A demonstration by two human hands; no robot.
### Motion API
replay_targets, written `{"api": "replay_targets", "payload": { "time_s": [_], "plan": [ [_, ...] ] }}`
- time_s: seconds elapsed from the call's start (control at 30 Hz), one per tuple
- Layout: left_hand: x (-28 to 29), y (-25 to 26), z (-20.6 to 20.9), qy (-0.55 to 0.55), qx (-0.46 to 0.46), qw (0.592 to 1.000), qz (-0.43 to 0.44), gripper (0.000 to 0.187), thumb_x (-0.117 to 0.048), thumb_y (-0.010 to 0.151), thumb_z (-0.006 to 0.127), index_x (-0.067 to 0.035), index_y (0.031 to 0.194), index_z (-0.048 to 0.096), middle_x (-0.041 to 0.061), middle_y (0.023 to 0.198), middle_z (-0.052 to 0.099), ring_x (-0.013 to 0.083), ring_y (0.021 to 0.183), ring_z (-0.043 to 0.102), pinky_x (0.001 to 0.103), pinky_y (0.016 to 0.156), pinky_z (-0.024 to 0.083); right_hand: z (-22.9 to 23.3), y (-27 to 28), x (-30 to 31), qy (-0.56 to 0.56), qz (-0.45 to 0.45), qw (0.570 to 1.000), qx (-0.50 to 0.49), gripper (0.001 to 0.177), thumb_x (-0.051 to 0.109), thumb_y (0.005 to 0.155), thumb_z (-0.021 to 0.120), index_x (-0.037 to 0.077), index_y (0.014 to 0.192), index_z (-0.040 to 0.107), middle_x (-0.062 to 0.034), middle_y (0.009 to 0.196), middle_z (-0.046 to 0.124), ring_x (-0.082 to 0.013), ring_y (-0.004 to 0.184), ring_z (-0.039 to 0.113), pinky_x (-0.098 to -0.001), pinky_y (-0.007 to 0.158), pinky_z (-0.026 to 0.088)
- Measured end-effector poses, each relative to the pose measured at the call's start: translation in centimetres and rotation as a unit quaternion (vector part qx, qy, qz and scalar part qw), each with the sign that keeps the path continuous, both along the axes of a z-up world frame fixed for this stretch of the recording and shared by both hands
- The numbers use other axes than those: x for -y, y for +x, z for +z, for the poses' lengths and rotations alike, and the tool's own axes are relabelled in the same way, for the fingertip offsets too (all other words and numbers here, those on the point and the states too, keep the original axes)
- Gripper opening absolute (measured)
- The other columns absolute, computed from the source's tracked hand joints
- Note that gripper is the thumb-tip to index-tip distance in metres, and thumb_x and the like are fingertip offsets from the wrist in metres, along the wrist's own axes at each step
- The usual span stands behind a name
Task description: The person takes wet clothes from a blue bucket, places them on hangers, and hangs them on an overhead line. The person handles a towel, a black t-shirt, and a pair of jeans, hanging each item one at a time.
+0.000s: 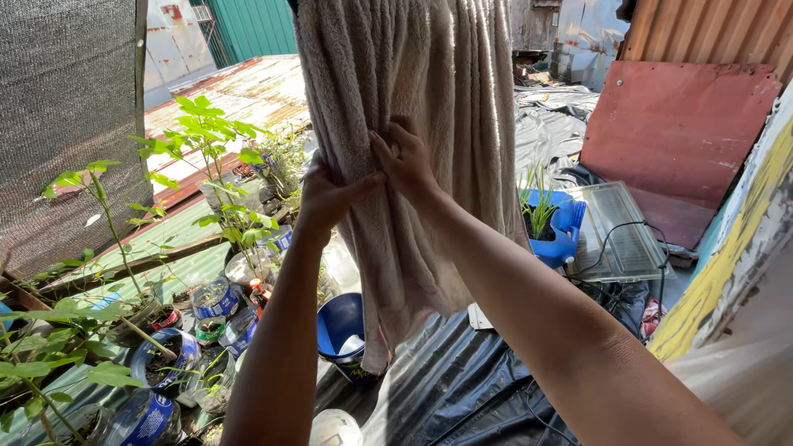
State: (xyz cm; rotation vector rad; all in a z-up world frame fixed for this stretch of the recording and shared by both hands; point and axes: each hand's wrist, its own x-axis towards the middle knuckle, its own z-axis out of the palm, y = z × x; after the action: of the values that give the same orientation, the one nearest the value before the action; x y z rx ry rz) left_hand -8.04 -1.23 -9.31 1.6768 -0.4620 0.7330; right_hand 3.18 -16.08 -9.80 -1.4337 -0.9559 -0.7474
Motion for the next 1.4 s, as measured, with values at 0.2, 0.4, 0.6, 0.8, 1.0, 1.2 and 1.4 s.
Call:
{"api": "replay_targets", "payload": {
  "time_s": [0.2, 0.4, 0.6, 0.8, 1.0, 1.2, 1.4],
  "plan": [
    [-0.7, 1.4, -5.7, 0.1, -0.103, 0.944, 0.299, 0.056, -0.022, 0.063, 0.092, 0.002, 0.106, 0.066, 0.02, 0.1, 0.076, 0.0281, 0.09, 0.075, 0.04, 0.08, 0.061, -1.0, -3.0, 3.1, -0.123, 0.052, 0.97, -0.204, 0.074, 0.064, 0.105, 0.05, 0.012, 0.157, 0.042, -0.0174, 0.157, 0.046, -0.0282, 0.142, 0.044, -0.046, 0.113, 0.04],
    [-2.4, 0.3, -17.5, 0.048, -0.138, 0.91, 0.388, 0.044, -0.03, 0.067, 0.087, -0.005, 0.1, 0.072, 0.016, 0.096, 0.077, 0.0329, 0.09, 0.075, 0.043, 0.081, 0.057, -4.9, -8.9, 5.0, -0.367, 0.018, 0.867, -0.336, 0.095, 0.062, 0.082, 0.059, 0.027, 0.163, 0.025, -0.0211, 0.149, 0.05, -0.0384, 0.122, 0.07, -0.0557, 0.095, 0.064],
    [-5.3, -6.0, -24.0, 0.09, -0.183, 0.86, 0.468, 0.024, -0.027, 0.083, 0.075, -0.011, 0.1, 0.08, 0.013, 0.094, 0.079, 0.0316, 0.087, 0.073, 0.043, 0.078, 0.056, -7.7, -10.7, 8.8, -0.403, -0.001, 0.915, -0.021, 0.092, 0.034, 0.086, 0.082, 0.016, 0.159, 0.03, -0.0217, 0.152, 0.052, -0.0354, 0.136, 0.055, -0.0441, 0.112, 0.047],
    [-5.1, -11.1, -22.0, 0.063, -0.149, 0.871, 0.463, 0.03, -0.013, 0.082, 0.074, -0.009, 0.112, 0.074, 0.012, 0.104, 0.078, 0.0237, 0.089, 0.076, 0.038, 0.082, 0.058, -5.4, -16.0, 12.8, -0.497, -0.072, 0.845, -0.183, 0.097, 0.015, 0.091, 0.069, 0.027, 0.171, 0.015, -0.0286, 0.118, 0.073, -0.0309, 0.093, 0.075, -0.0446, 0.084, 0.061],
    [1.4, -15.8, -14.4, 0.083, 0.027, 0.909, 0.408, 0.068, -0.01, 0.084, 0.084, -0.002, 0.145, 0.053, 0.021, 0.137, 0.059, 0.0303, 0.12, 0.062, 0.037, 0.099, 0.055, -4.2, -22.3, 16.7, -0.383, 0.001, 0.922, -0.045, 0.113, 0.001, 0.081, 0.074, 0.03, 0.161, 0.001, -0.0262, 0.16, 0.035, -0.0244, 0.083, 0.073, -0.0387, 0.076, 0.062],
    [9.9, -21.7, -10.5, 0.089, 0.037, 0.951, 0.295, 0.08, -0.007, 0.083, 0.081, -0.008, 0.153, 0.042, 0.022, 0.147, 0.045, 0.0341, 0.131, 0.053, 0.041, 0.114, 0.047, -5.9, -28.2, 20.4, -0.37, -0.001, 0.928, -0.047, 0.113, -0.005, 0.084, 0.07, 0.03, 0.162, -0.004, -0.0197, 0.172, 0.016, -0.0293, 0.093, 0.07, -0.0373, 0.083, 0.061],
    [16.1, -27.9, -11.0, 0.151, 0.114, 0.948, 0.256, 0.106, 0.001, 0.079, 0.083, -0.018, 0.164, 0.022, 0.026, 0.162, 0.022, 0.0433, 0.152, 0.027, 0.053, 0.124, 0.031, -8.7, -35.0, 23.6, -0.275, 0.043, 0.951, 0.135, 0.113, -0.013, 0.085, 0.063, 0.027, 0.166, -0.005, -0.0262, 0.168, 0.009, -0.0499, 0.134, 0.046, -0.0369, 0.091, 0.062]
  ]
}}
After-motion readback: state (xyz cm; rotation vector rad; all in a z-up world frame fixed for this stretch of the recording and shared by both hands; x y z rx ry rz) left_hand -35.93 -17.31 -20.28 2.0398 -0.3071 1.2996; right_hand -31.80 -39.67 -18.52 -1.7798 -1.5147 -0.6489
